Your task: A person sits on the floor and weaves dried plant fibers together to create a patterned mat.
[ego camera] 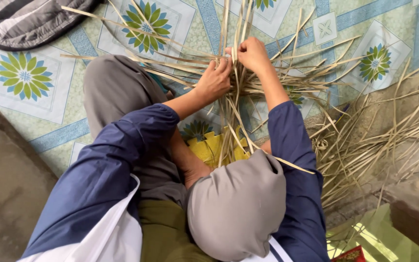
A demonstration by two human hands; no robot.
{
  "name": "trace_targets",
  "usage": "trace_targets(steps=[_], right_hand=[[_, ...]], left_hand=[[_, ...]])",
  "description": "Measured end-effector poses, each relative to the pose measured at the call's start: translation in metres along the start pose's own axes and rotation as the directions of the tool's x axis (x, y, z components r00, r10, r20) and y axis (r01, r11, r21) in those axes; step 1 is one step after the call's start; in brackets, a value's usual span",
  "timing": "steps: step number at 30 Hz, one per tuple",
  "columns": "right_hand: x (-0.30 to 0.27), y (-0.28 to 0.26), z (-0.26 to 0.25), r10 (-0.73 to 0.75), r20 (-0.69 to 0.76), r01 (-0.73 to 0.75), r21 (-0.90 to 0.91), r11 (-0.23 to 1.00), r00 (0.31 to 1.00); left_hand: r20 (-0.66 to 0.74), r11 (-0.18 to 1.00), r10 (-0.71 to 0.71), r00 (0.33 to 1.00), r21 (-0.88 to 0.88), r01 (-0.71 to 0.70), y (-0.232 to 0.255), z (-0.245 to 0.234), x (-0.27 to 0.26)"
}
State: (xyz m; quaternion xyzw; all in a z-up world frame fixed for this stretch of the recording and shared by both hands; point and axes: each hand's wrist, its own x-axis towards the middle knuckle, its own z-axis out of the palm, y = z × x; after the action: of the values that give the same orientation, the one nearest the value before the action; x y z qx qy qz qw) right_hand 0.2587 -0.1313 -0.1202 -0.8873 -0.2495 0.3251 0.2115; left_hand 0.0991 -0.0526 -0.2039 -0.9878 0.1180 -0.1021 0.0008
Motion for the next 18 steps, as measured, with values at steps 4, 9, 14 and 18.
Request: trace_targets(steps=[4,9,14,18], right_hand=[[-0.003,-0.042,-0.061,-0.167,0.2,0.114,0.251,0.961,0.965],[-0.002,-0.032,-0.093,-0.263,-0.107,0.243,0.789,0.564,0.959],[0.025,0.016,-0.01,-0.12,-0.174,0.139,0.103,0.985,0.977],[0.05,0.031,0.019,-0.085,-0.393,0.149,0.133,0.98,0.915]], left_hand=[[0.181,0.999,0.034,0.983,-0.018,-0.031,0.002,0.009,0.001],[0.095,0.998,0.025,0.995,-0.055,-0.02,0.001,0.008,0.006],[-0.151,0.977,0.056,0.987,-0.196,-0.086,-0.021,0.023,0.026],[0.066,0.839,-0.081,0.995,-0.534,0.104,-0.029,0.041,0.036]])
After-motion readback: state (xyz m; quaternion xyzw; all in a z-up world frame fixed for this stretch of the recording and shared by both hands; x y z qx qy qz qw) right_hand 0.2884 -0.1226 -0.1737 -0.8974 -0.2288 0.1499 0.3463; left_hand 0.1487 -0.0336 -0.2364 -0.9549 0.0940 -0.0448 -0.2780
